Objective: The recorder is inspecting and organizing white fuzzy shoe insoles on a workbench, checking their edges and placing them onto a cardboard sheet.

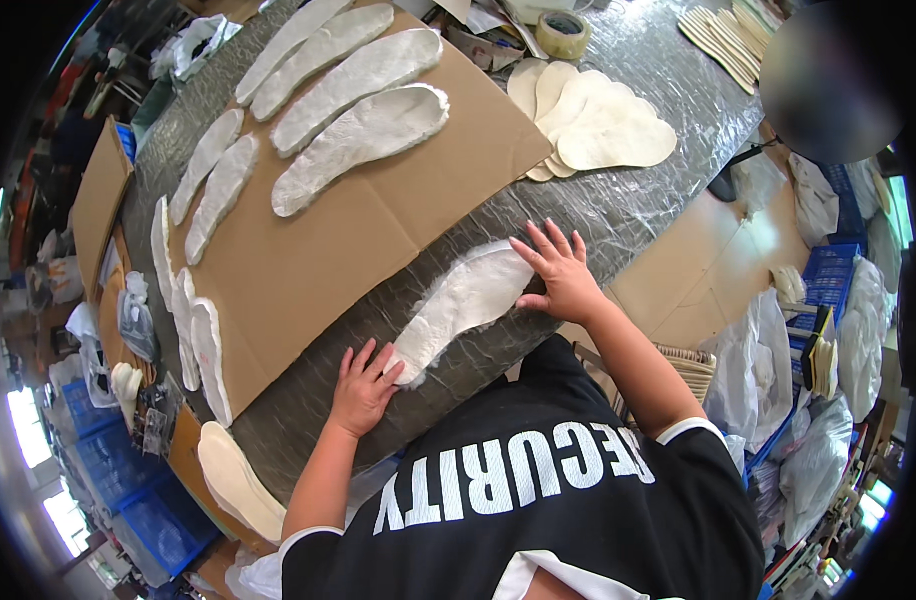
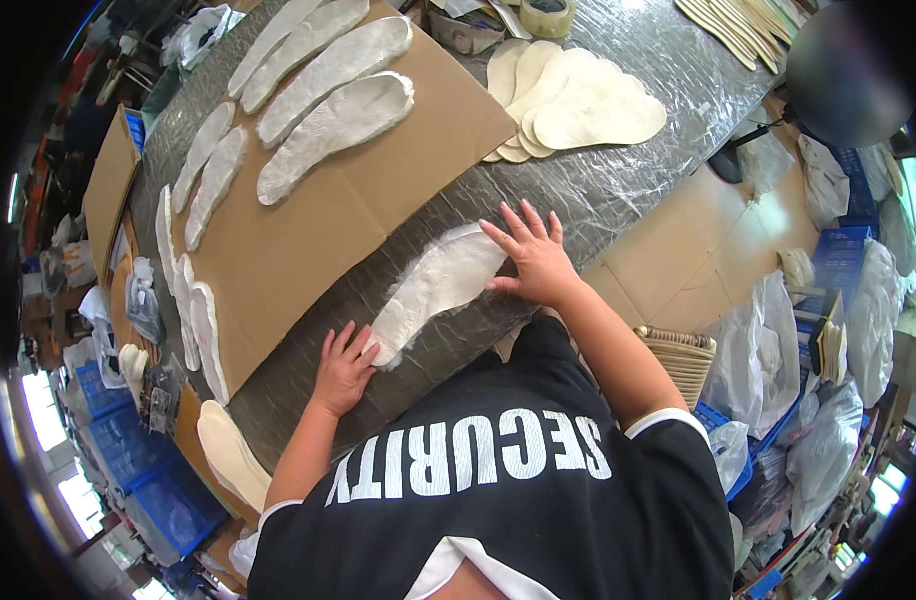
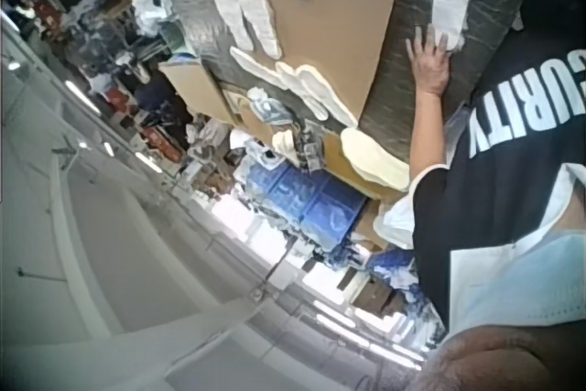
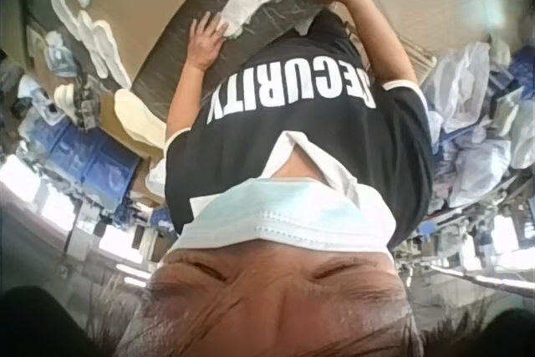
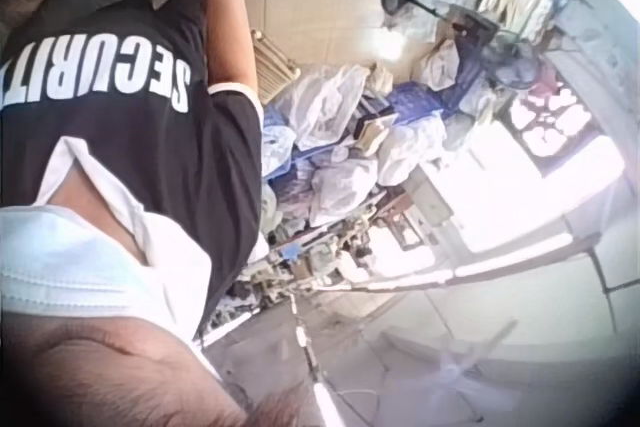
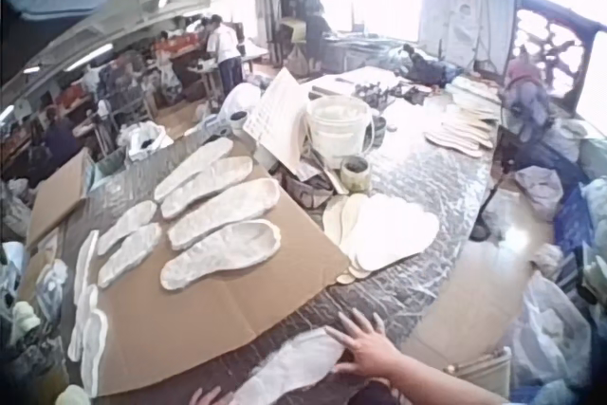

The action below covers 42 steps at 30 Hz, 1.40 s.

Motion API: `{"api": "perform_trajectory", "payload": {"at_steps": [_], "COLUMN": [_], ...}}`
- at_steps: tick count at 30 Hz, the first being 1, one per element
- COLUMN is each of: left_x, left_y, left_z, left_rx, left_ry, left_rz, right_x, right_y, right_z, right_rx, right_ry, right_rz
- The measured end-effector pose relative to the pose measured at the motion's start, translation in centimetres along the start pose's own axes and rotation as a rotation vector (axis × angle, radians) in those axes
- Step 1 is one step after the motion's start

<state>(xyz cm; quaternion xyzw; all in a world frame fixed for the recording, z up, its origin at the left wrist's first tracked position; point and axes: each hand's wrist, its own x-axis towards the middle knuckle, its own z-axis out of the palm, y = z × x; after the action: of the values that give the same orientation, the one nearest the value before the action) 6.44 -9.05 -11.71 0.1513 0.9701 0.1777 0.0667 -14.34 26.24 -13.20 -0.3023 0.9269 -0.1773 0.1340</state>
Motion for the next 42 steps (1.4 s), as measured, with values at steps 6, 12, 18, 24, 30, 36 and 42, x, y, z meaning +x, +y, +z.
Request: {"api": "perform_trajectory", "payload": {"at_steps": [6, 12, 18, 24, 30, 36, 42], "left_x": [-2.4, -1.5, 7.2, 29.6, 41.4, 42.5, 43.3], "left_y": [0.9, 2.3, 8.2, 14.8, 12.7, 14.4, 15.3], "left_z": [0.5, -0.3, -2.7, 0.3, 2.7, 1.5, 0.6], "left_rx": [-0.24, -0.794, -0.344, -0.287, -0.242, -0.063, -0.122], "left_ry": [0.158, 0.461, 0.534, 0.46, 0.447, 0.313, 0.207], "left_rz": [-0.118, -0.746, -0.75, 0.117, -0.331, -0.342, -0.334], "right_x": [-0.1, -0.4, 1.7, 6.8, 12.9, 11.5, 6.9], "right_y": [1.7, 4.7, 14.4, 20.5, 14.6, 14.8, 18.4], "right_z": [0.1, -2.5, -7.1, -14.4, -12.1, -11.1, -11.5], "right_rx": [0.012, 0.177, 0.119, 0.031, -0.218, -0.178, 0.145], "right_ry": [0.054, 0.185, 0.67, 0.213, 0.056, 0.207, 0.195], "right_rz": [-0.101, -0.121, 0.123, -0.043, -0.142, -0.223, -0.317]}}
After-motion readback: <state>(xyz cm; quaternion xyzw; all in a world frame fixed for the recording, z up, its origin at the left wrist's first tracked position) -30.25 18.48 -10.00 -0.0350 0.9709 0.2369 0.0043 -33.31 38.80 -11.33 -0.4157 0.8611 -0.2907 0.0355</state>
